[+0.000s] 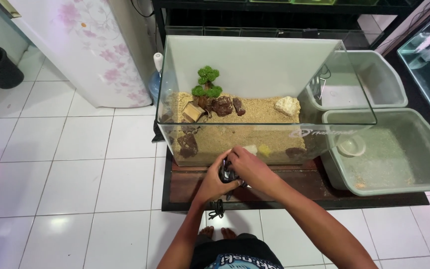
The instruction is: Removing a LED light bar from the top of a glass aquarium and then inspecting or adjusting a small electronic controller attached to the power cable.
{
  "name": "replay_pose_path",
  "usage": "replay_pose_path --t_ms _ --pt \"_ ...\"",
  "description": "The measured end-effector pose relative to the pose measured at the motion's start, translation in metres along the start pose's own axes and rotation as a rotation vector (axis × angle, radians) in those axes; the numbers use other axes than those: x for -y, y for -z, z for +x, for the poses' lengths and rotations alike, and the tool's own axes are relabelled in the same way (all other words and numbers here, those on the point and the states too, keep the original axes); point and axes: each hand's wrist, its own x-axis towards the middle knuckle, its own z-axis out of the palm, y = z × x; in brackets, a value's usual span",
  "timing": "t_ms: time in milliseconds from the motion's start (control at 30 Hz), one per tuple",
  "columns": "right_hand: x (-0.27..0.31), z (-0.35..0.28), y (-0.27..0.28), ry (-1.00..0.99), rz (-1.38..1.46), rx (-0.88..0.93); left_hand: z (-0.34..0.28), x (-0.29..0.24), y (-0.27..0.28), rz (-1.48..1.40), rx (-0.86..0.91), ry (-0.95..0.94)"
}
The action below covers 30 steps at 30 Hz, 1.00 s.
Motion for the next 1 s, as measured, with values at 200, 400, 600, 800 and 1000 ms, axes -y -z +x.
replay_pose_path --t_ms 200,400,600,800,1000 --pt "-0.01 0.002 0.029 0.151 -0.049 0.084 0.0 0.018 0.009 -0.061 0.033 0.026" --pt "-0.008 0.023 0.096 -0.223 0.6 0.496 -0.008 0.018 0.005 -0.074 -0.017 0.015" --pt "-0.01 0.027 0.083 -0.078 0.471 0.262 -0.008 0.012 0.013 -0.117 -0.062 -0.014" --pt "-0.008 0.027 0.084 0.023 0.284 0.058 -0.01 0.036 0.022 -0.101 -0.084 0.011" --pt "-0.019 0.021 0.081 0.033 0.179 -0.072 -0.024 0.046 0.022 -0.113 -0.255 0.125"
